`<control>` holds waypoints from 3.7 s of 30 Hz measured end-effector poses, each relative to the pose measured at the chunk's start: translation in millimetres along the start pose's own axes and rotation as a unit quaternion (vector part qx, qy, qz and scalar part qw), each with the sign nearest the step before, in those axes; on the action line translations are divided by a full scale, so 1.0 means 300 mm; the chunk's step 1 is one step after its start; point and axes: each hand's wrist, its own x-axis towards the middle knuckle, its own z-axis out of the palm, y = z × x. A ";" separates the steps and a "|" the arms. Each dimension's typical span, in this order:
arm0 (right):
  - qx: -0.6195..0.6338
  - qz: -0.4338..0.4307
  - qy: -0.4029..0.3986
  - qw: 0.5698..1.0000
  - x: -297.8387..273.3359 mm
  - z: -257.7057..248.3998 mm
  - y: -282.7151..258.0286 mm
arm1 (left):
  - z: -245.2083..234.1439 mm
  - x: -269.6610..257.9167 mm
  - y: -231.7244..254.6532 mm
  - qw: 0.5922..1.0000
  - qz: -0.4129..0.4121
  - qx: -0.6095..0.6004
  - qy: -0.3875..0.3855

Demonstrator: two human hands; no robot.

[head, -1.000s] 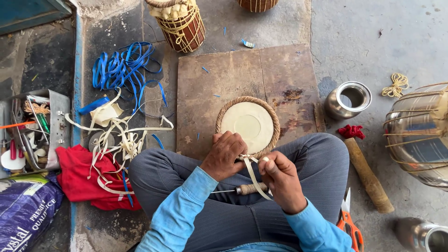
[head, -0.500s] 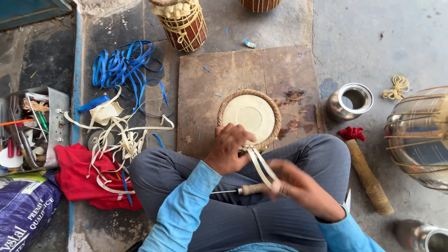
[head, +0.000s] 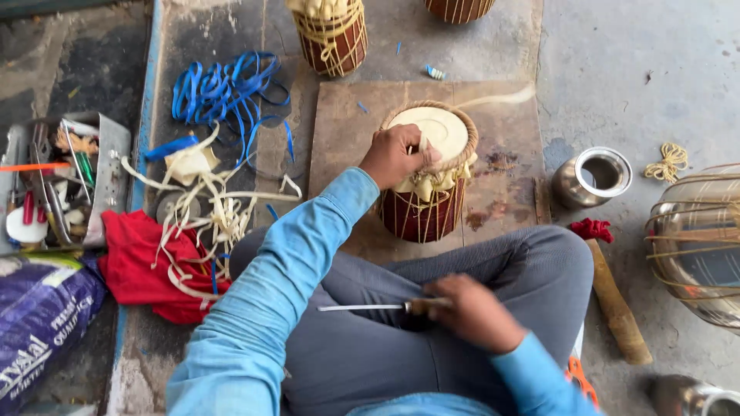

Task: The person sits cross-legged on the floor and uses a wooden mallet and a metal hook tool to tighten the straps on a small drum. They repeatedly pull the straps through the woven rim and tap them with the mallet to secure the drumhead.

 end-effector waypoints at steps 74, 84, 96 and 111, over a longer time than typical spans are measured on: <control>0.231 0.237 0.271 0.904 0.175 -0.173 0.204 | 0.002 0.167 -0.193 0.981 0.040 0.022 0.188; 0.825 0.143 0.128 0.531 0.279 0.037 0.169 | 0.017 0.158 -0.187 0.979 0.052 0.016 0.198; -0.041 0.289 0.186 0.938 0.234 0.040 0.064 | 0.013 0.024 -0.018 0.985 0.086 -0.002 0.152; 0.583 0.350 0.184 0.710 -0.001 -0.071 0.102 | 0.112 -0.311 0.262 0.966 0.203 0.036 0.155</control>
